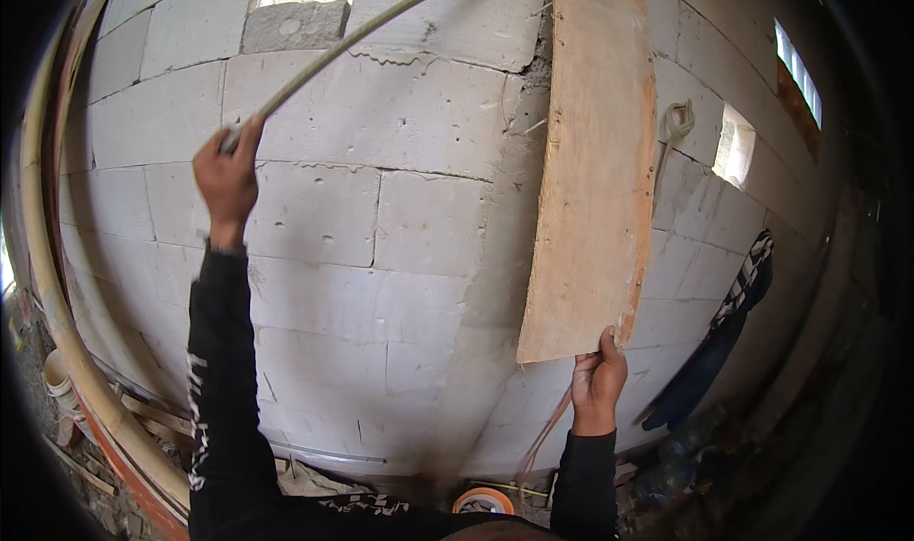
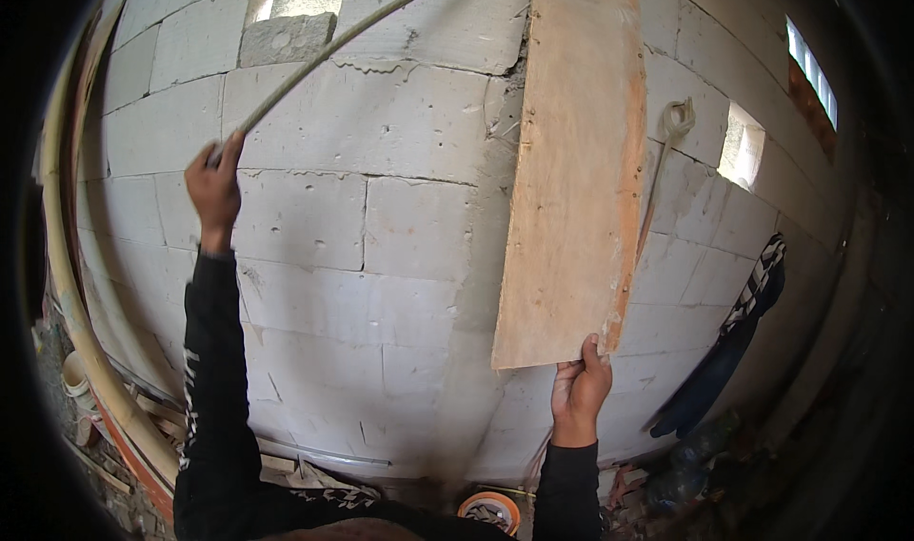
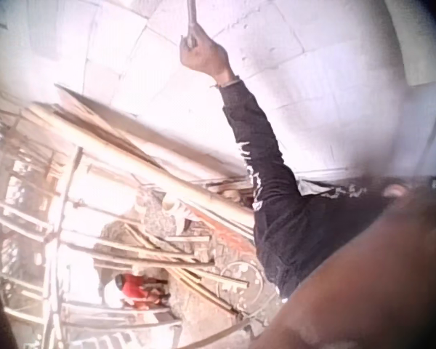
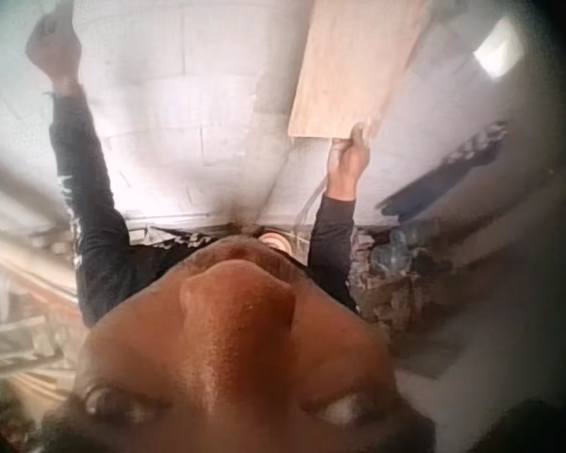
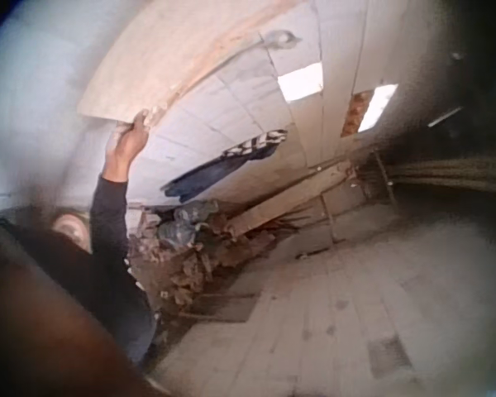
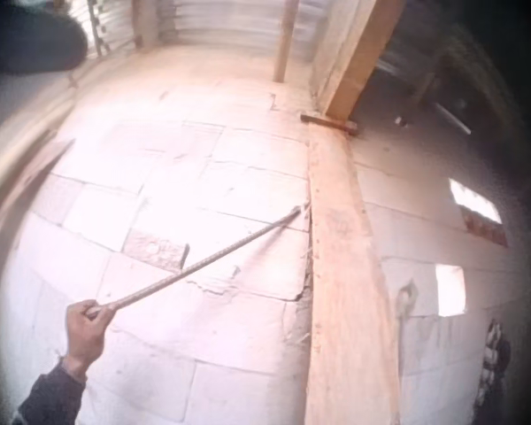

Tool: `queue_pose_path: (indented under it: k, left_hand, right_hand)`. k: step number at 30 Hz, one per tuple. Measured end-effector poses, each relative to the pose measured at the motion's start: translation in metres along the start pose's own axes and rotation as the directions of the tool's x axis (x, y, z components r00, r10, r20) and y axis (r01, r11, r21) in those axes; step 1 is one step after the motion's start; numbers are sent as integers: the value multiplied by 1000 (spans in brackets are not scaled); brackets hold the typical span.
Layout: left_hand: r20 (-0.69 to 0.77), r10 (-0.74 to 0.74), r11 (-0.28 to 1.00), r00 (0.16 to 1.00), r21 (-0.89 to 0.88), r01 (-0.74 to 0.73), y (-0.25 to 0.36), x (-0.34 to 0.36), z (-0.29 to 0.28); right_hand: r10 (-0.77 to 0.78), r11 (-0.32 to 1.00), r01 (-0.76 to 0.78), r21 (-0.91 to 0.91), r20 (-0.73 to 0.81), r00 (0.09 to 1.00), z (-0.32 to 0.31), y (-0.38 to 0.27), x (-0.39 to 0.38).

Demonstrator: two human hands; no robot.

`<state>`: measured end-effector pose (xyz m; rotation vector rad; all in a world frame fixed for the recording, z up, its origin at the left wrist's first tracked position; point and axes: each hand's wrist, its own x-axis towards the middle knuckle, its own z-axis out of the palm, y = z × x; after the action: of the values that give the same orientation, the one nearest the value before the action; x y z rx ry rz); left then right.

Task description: The person positions a long metal rebar rod against a white block wall, using a wooden plank as a guide. They repeatedly adjust the rod's position, bend it with their hands, and attempt to secure it to the wall using nails and a hammer.

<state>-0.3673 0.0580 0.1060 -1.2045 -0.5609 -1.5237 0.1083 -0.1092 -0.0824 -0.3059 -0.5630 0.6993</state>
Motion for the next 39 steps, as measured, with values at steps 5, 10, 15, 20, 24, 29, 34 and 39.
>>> queue_pose_path:
  k: [5, 10, 15, 20, 24, 29, 34, 39]
  left_hand:
    - [216, -907, 286, 361, -312, 906, 87, -148, -136]
    - [344, -939, -128, 20, -402, 907, 162, -216, -170]
    - [362, -912, 91, 190, -273, 958, 166, -229, -168]
    - [591, -702, 189, 397, -384, 904, 163, -200, -170]
    - [671, -403, 361, 623, -509, 782, 172, -205, -157]
    - [593, -174, 459, 786, -657, 598, 143, -165, -160]
    - [683, -331, 333, 651, -561, 758, 110, -208, -148]
    - [347, -605, 667, 716, -270, 694, 0, -288, -163]
  right_hand:
    - [-34, 923, -70, -380, -260, 965, 22, 54, -13]
    - [-216, 737, 276, -617, 173, 961, 58, 121, -106]
    - [453, 666, 117, -737, 524, 721, 157, 142, -165]
    - [461, 627, 225, -746, 588, 665, 230, 163, -185]
    - [321, 714, 79, -696, 425, 847, 235, 179, -177]
    - [158, 738, 89, -669, 300, 941, 267, 127, -122]
    - [-8, 478, 231, -847, 259, 966, 301, 76, -86]
    - [-328, -38, 231, -972, 230, 916, 280, 47, -117]
